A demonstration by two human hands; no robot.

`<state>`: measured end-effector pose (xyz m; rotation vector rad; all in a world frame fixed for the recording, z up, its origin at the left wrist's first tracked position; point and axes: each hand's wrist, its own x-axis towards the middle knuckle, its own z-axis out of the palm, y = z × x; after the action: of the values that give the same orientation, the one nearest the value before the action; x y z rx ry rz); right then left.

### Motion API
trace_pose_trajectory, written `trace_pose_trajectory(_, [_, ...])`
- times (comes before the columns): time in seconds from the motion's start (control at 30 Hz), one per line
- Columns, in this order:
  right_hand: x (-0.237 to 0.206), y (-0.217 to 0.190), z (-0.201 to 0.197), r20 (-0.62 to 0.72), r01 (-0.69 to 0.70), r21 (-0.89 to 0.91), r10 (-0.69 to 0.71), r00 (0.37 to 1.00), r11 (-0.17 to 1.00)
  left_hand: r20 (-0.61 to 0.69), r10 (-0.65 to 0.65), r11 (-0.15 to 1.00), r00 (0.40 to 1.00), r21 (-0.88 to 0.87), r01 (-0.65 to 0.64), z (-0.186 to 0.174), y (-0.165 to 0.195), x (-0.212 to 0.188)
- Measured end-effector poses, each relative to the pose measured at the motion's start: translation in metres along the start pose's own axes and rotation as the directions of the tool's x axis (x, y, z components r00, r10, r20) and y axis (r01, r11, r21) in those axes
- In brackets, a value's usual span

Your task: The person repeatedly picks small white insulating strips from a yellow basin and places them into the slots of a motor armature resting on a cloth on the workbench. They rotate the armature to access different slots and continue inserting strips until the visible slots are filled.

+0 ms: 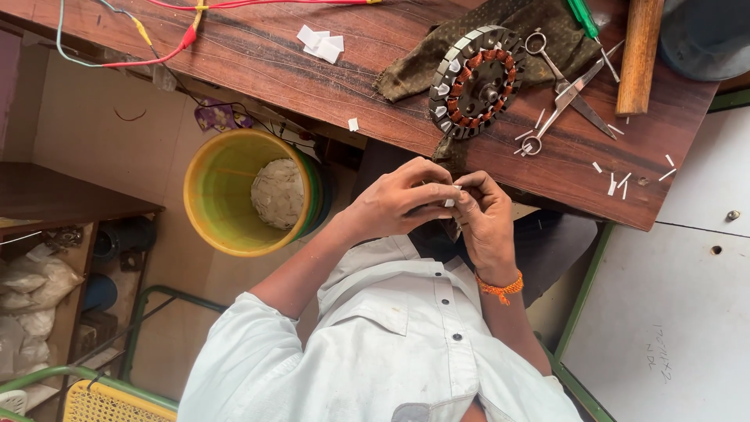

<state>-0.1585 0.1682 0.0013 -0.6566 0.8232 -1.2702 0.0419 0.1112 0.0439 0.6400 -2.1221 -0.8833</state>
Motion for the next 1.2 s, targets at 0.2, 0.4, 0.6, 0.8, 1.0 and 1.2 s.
trace_pose_trajectory(0.2, [-0.001, -0.017, 0.011, 0.063, -0.022, -0.231, 0.038, 0.997, 0.973, -0.055, 0.160, 0.981, 0.986, 0.117, -0.153, 0.001, -0.012, -0.005])
trace_pose_trajectory(0.4, [-0.001, -0.008, 0.031, 0.100, 0.306, -0.612, -0.313, 0.945, 0.730, -0.304, 0.174, 0.985, 0.937, 0.052, -0.166, 0.009, -0.017, -0.007])
trace_pose_trajectory(0.6, [0.001, 0.000, 0.029, 0.149, 0.512, -0.669, -0.577, 0.803, 0.539, -0.410, -0.125, 0.934, 0.904, -0.357, -0.033, 0.030, -0.016, -0.007])
trace_pose_trajectory(0.8, [0.011, -0.010, 0.027, 0.069, 0.499, -0.657, -0.614, 0.786, 0.565, -0.431, -0.188, 0.892, 0.882, -0.451, -0.030, 0.036, -0.011, 0.005])
trace_pose_trajectory(1.0, [0.049, -0.053, 0.027, 0.071, 0.538, -0.671, -0.678, 0.731, 0.510, -0.633, -0.101, 0.979, 0.768, 0.074, 0.189, 0.016, -0.032, 0.040])
trace_pose_trajectory(1.2, [0.066, -0.081, 0.033, 0.067, 0.653, -0.590, -0.777, 0.626, 0.475, -0.536, -0.041, 0.907, 0.843, 0.334, 0.256, 0.010, -0.044, 0.050])
